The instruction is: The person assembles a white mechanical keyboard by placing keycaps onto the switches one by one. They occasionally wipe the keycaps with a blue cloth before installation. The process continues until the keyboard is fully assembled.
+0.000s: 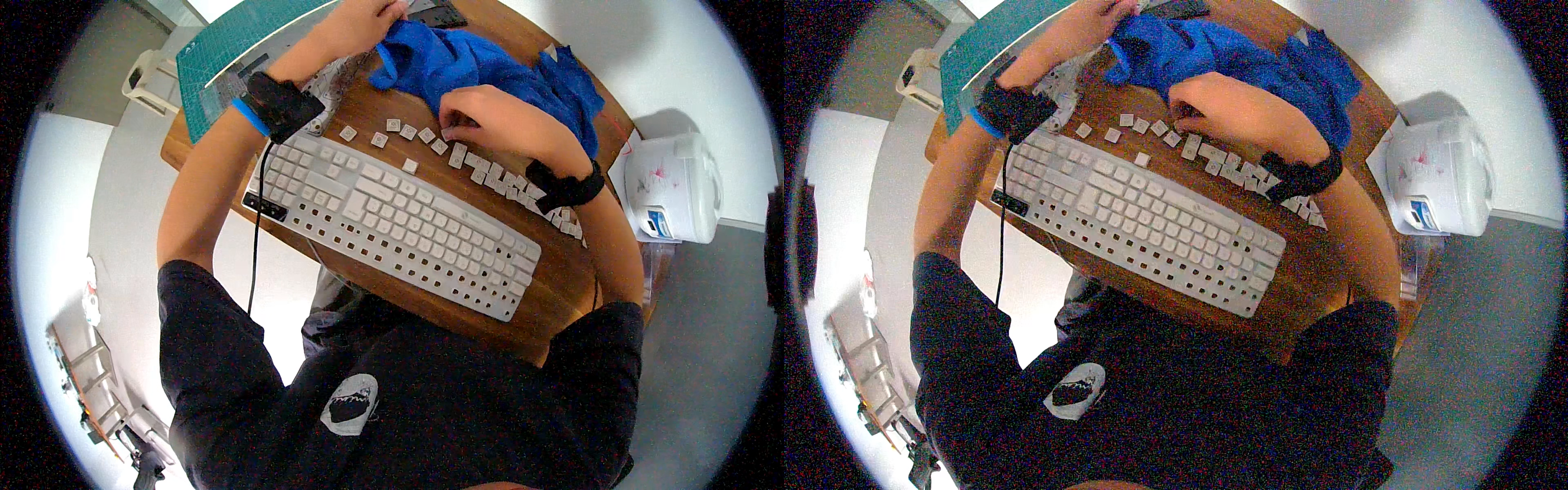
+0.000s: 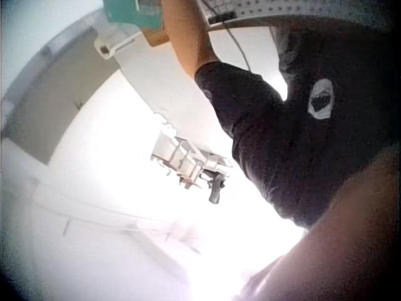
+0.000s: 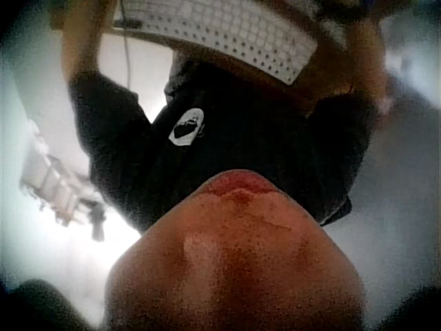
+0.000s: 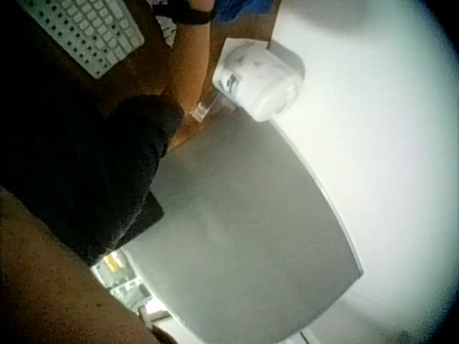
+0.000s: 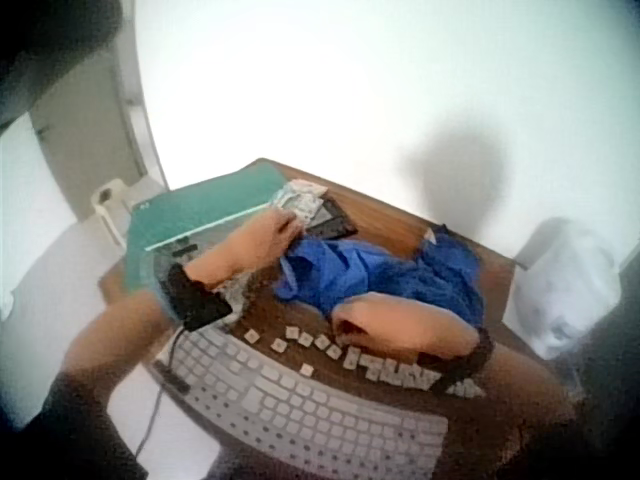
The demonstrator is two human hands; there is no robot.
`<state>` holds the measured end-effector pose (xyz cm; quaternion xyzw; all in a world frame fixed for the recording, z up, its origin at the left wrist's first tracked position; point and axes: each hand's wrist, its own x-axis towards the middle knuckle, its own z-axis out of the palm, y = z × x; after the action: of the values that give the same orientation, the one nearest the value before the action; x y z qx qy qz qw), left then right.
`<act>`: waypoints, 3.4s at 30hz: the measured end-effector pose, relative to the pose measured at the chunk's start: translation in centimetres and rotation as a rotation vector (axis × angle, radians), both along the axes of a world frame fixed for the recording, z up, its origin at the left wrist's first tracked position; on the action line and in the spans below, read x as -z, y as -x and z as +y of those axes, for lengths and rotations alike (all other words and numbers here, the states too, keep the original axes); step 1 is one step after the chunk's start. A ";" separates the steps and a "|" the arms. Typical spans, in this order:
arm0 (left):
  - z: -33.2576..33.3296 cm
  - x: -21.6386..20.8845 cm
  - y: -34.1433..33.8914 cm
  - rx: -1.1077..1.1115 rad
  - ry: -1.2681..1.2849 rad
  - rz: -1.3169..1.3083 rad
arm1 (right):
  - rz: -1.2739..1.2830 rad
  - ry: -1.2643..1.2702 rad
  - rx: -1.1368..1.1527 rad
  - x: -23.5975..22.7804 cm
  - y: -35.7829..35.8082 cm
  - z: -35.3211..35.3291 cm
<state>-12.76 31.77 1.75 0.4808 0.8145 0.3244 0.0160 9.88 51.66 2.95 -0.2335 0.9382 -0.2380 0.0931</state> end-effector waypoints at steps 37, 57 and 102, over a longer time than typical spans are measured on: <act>1.7 -1.3 -5.2 0.174 -0.088 -0.459 | 0.544 0.168 0.360 0.4 2.7 3.1; 2.3 -2.1 -5.5 0.155 -0.106 -0.383 | 0.673 -0.114 0.201 -1.0 1.0 0.8; -26.0 3.4 -14.8 -0.056 -0.250 -0.201 | 0.101 0.071 -0.134 0.0 0.0 -20.6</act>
<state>2.03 5.73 -1.67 0.4213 0.7751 0.4700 0.0287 9.92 31.04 2.93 -0.3104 0.9150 -0.2522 0.0530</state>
